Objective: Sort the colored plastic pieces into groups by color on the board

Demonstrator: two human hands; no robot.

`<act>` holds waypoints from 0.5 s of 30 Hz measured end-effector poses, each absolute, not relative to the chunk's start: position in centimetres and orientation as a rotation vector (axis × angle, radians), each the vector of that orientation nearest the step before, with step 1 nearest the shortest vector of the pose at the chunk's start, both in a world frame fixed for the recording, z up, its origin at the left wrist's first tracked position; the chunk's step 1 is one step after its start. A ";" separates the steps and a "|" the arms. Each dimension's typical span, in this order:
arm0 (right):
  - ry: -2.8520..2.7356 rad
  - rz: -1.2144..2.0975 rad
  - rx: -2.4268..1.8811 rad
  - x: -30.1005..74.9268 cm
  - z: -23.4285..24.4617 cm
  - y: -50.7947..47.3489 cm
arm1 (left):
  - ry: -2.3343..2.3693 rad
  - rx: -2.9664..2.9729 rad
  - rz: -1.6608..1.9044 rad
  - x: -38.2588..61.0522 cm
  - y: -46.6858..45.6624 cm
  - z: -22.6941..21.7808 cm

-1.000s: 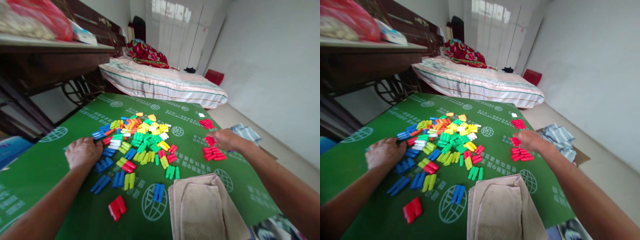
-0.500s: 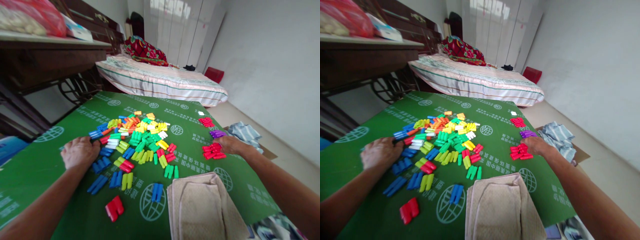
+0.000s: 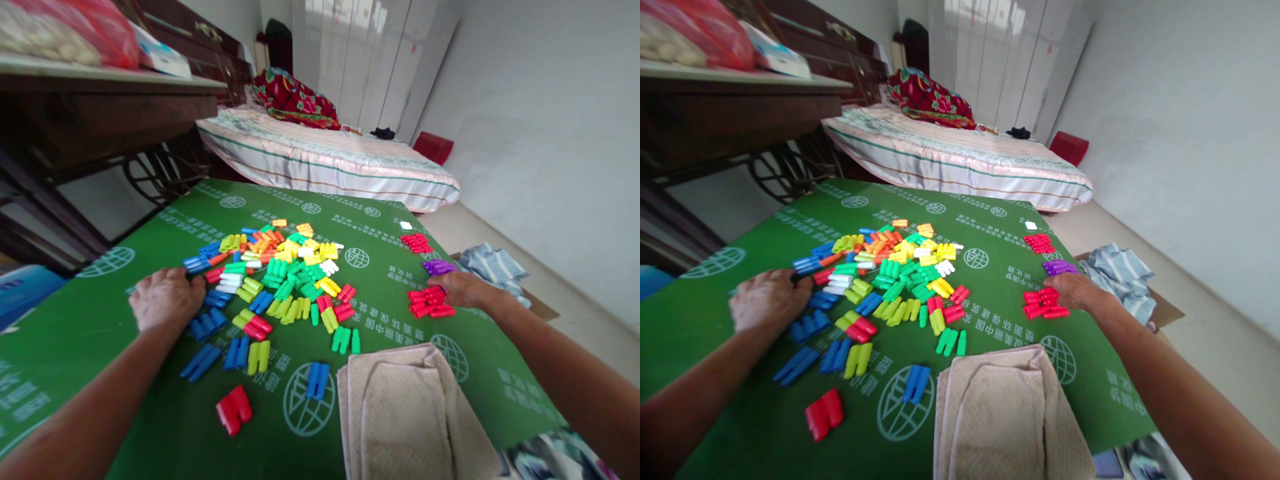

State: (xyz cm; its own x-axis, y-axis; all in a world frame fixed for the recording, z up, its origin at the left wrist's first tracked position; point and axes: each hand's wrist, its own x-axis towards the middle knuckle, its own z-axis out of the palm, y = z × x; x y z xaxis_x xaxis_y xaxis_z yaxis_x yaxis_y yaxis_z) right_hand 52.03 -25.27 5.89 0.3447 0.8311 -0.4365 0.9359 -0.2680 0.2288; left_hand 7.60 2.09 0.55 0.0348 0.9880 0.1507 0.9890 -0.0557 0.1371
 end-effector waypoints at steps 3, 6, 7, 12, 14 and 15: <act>1.535 -0.302 2.169 52.2 5.7 -25.3 | -2.152 -2.264 -0.315 7.6 2.1 0.5; 1.528 -0.319 2.161 52.3 5.7 -25.4 | -2.153 -2.263 -0.296 7.6 2.0 0.7; 1.524 -0.326 2.162 52.4 5.7 -25.3 | -2.156 -2.266 -0.294 7.7 1.9 0.7; 1.443 -0.259 2.199 51.8 6.4 -25.1 | -2.173 -2.280 -0.346 7.9 1.6 0.9; 1.459 -0.229 2.201 50.8 6.8 -24.9 | -2.158 -2.279 -0.371 7.8 1.6 0.8; 1.500 -0.225 2.201 50.0 6.9 -24.7 | -2.148 -2.280 -0.381 7.8 1.5 0.7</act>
State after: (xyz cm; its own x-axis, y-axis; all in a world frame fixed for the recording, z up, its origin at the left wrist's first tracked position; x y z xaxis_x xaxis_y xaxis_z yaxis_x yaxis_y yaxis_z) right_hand 49.99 -24.72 6.93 0.3905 0.8363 -0.3849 0.9124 -0.2960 0.2826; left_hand 7.76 1.54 0.66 0.0443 0.9854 0.1646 0.9819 -0.0733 0.1744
